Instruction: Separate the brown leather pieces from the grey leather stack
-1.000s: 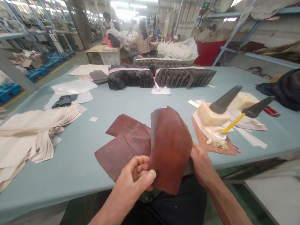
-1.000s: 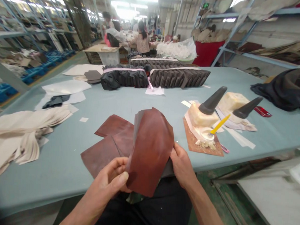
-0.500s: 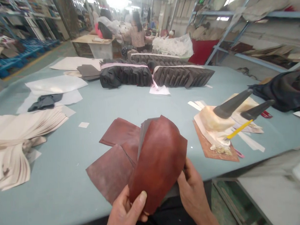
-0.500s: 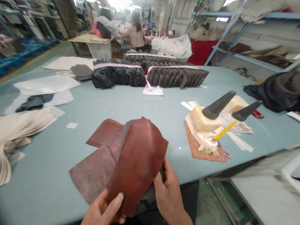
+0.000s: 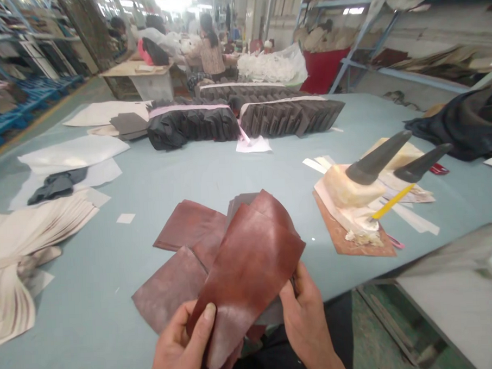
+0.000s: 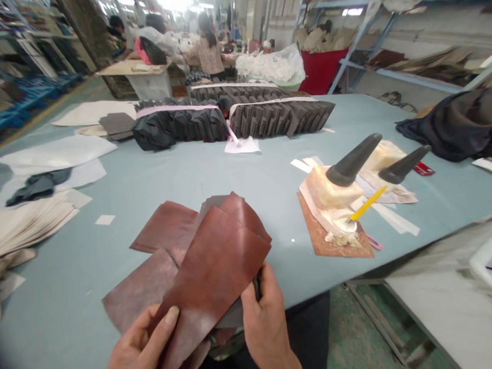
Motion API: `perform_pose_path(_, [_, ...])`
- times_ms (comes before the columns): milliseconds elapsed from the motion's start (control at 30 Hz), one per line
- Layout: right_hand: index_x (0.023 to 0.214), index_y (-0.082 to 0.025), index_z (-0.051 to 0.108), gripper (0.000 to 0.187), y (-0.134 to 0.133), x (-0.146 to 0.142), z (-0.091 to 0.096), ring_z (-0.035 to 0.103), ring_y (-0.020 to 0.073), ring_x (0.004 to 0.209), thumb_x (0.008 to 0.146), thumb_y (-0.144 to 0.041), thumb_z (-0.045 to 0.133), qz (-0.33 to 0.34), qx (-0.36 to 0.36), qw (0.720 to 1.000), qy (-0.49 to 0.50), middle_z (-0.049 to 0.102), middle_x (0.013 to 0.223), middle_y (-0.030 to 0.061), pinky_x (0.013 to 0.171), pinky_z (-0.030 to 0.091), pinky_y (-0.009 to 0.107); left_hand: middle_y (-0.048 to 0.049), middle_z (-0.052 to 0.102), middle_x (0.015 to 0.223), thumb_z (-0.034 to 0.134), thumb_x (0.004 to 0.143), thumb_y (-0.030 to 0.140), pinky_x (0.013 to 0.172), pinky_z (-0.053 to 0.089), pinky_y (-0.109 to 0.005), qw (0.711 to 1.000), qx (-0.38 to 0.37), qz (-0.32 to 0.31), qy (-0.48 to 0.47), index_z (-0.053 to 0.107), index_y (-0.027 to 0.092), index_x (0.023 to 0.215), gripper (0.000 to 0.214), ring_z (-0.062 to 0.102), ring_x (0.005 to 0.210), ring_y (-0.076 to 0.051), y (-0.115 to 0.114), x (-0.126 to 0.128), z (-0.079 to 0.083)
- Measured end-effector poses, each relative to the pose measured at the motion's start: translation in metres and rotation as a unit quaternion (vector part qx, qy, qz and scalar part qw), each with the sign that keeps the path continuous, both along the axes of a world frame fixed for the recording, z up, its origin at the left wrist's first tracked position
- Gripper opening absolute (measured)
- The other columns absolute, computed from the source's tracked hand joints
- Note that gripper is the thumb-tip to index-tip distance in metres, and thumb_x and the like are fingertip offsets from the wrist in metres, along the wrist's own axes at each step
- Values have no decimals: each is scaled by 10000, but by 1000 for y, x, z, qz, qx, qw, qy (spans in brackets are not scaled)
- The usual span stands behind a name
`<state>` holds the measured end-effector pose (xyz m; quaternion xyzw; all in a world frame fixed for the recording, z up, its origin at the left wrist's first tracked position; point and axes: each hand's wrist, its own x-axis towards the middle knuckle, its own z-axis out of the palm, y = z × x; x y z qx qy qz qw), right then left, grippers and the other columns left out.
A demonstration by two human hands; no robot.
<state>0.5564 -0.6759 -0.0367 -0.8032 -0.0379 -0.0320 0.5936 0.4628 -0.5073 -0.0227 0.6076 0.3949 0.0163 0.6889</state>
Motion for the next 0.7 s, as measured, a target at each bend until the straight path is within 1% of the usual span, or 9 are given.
perform_pose_path(67, [1140, -195, 669, 383, -1, 3, -1, 683, 242, 987, 1024, -532, 529, -6, 12, 1000, 18, 721, 1102, 75, 838, 550, 292, -30, 791, 816, 759, 715, 795, 643, 584, -309, 1000, 9, -14, 16, 683, 209, 1048, 679, 723, 692, -237, 4, 2, 3])
perform_pose_path(133, [1141, -196, 670, 412, -3, 6, -2, 666, 266, 1101, 1018, -558, 516, -14, 19, 999, 42, 717, 1146, 84, 893, 538, 309, -39, 801, 839, 740, 708, 818, 649, 600, -329, 998, 52, -36, 25, 695, 203, 1096, 728, 745, 726, -262, 8, 5, 5])
perform_pose_path(200, [1183, -191, 665, 445, -5, 8, -3, 635, 275, 1196, 1015, -565, 494, -20, 23, 998, 63, 708, 1198, 89, 957, 517, 324, -44, 809, 860, 721, 726, 813, 653, 603, -330, 988, 133, -68, 23, 715, 198, 1072, 705, 753, 741, -266, 9, 9, 6])
perform_pose_path(267, [1251, -180, 651, 488, -9, 7, -2, 606, 277, 1255, 1008, -569, 484, -11, 30, 996, 79, 694, 1256, 94, 1018, 490, 337, -43, 816, 882, 687, 785, 774, 673, 602, -327, 968, 227, -104, 19, 730, 206, 1059, 633, 762, 762, -267, 7, 13, 8])
perform_pose_path(367, [1260, -175, 658, 531, -17, 6, -1, 617, 291, 1218, 981, -599, 501, -9, 33, 993, 109, 690, 1273, 101, 1017, 488, 357, -57, 831, 957, 638, 857, 705, 716, 604, -350, 933, 311, -176, 24, 733, 228, 1133, 559, 782, 835, -291, -2, 15, 16])
perform_pose_path(467, [1217, -176, 695, 560, -29, 8, -6, 623, 316, 1178, 944, -638, 536, -41, 31, 989, 141, 695, 1266, 110, 1003, 493, 383, -69, 826, 959, 574, 926, 653, 737, 592, -362, 915, 334, -226, 9, 710, 229, 1223, 535, 777, 830, -285, -4, 15, 28])
perform_pose_path(600, [1266, -194, 707, 573, -47, 13, -21, 600, 326, 1230, 946, -650, 570, -48, 69, 984, 159, 686, 1306, 97, 1052, 477, 404, -6, 743, 752, 412, 1032, 595, 663, 554, -314, 908, 340, -242, -39, 662, 229, 1268, 502, 709, 669, -210, 19, 18, 36])
perform_pose_path(667, [1290, -203, 707, 565, -57, 15, -27, 597, 327, 1242, 950, -638, 586, -56, 60, 985, 150, 692, 1296, 89, 1062, 475, 410, -5, 742, 781, 469, 1017, 595, 681, 558, -319, 889, 389, -238, -41, 654, 229, 1250, 471, 720, 711, -214, 40, 24, 29])
perform_pose_path(700, [1285, -204, 712, 561, -62, 17, -30, 596, 331, 1245, 947, -636, 593, -61, 47, 987, 144, 699, 1283, 88, 1065, 475, 415, -25, 764, 857, 529, 990, 606, 733, 572, -342, 871, 427, -239, -41, 652, 228, 1246, 473, 739, 787, -232, 52, 28, 23])
